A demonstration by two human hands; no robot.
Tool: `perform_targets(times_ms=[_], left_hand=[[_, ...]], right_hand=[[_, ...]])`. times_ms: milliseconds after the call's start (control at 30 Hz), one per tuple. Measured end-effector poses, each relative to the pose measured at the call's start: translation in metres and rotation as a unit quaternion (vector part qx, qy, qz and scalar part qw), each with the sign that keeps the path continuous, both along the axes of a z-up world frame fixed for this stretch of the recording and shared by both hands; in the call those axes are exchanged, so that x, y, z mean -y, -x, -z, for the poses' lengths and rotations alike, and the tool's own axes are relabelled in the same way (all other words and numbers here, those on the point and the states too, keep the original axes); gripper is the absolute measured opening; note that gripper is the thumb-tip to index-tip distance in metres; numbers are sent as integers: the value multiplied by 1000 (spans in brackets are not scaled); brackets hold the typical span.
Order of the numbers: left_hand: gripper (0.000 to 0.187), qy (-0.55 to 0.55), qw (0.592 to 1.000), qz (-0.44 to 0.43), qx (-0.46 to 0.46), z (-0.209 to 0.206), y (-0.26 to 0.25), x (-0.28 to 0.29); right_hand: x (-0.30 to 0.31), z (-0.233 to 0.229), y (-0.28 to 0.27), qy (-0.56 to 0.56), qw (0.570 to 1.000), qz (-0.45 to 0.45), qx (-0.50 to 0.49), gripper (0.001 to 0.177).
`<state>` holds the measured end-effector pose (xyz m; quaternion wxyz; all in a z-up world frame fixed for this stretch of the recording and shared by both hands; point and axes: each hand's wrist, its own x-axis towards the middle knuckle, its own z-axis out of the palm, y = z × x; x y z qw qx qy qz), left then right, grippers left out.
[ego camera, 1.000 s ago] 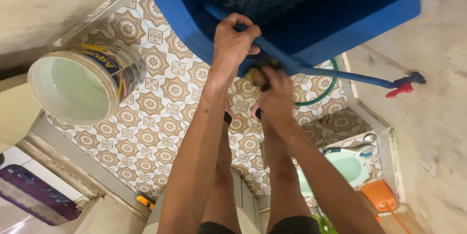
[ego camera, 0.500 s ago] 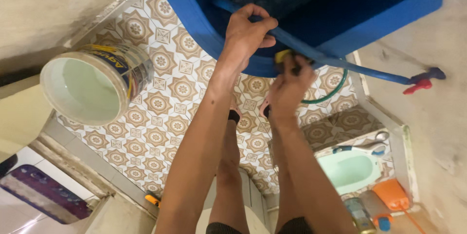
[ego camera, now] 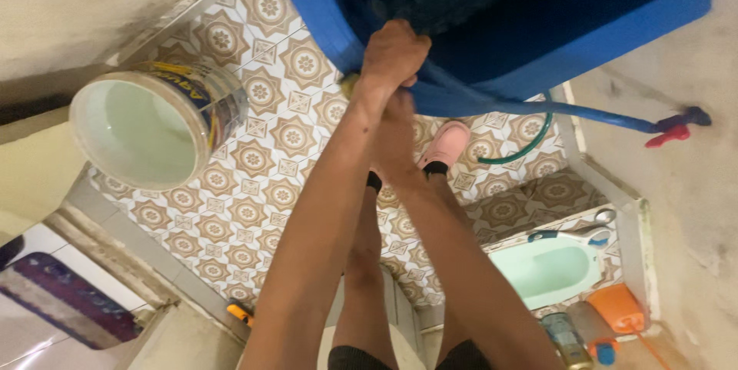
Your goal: The person wets a cloth in a blue tub, then wipes a section of the wall near the floor with the cloth. The person repeatedly rubs the same area of the wall with the cloth.
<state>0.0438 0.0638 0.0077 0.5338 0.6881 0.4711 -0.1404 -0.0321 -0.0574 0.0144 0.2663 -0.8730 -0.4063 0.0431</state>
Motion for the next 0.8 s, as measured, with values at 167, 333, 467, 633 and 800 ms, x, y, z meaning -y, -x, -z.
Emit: perform_targets(times_ms=[167,333,467,633,800], left_hand=[[33,57,997,-50,21,-12,12,-6],[36,80,981,-133,114,-42,65,-27],[32,82,972,-168,142,-55,142,-41],[35,88,958,-246,118,-54,259,-30],[32,101,952,-287,31,-58,347,23]], right_hand=[[70,18,-14,19,999,41,-9,31],[176,64,-36,60,995,55,-52,52],[270,84,-50,112,979,108,-129,43],[368,30,-23,240,922,209,-219,52],[380,-39,12,262,812,409,-323,70]])
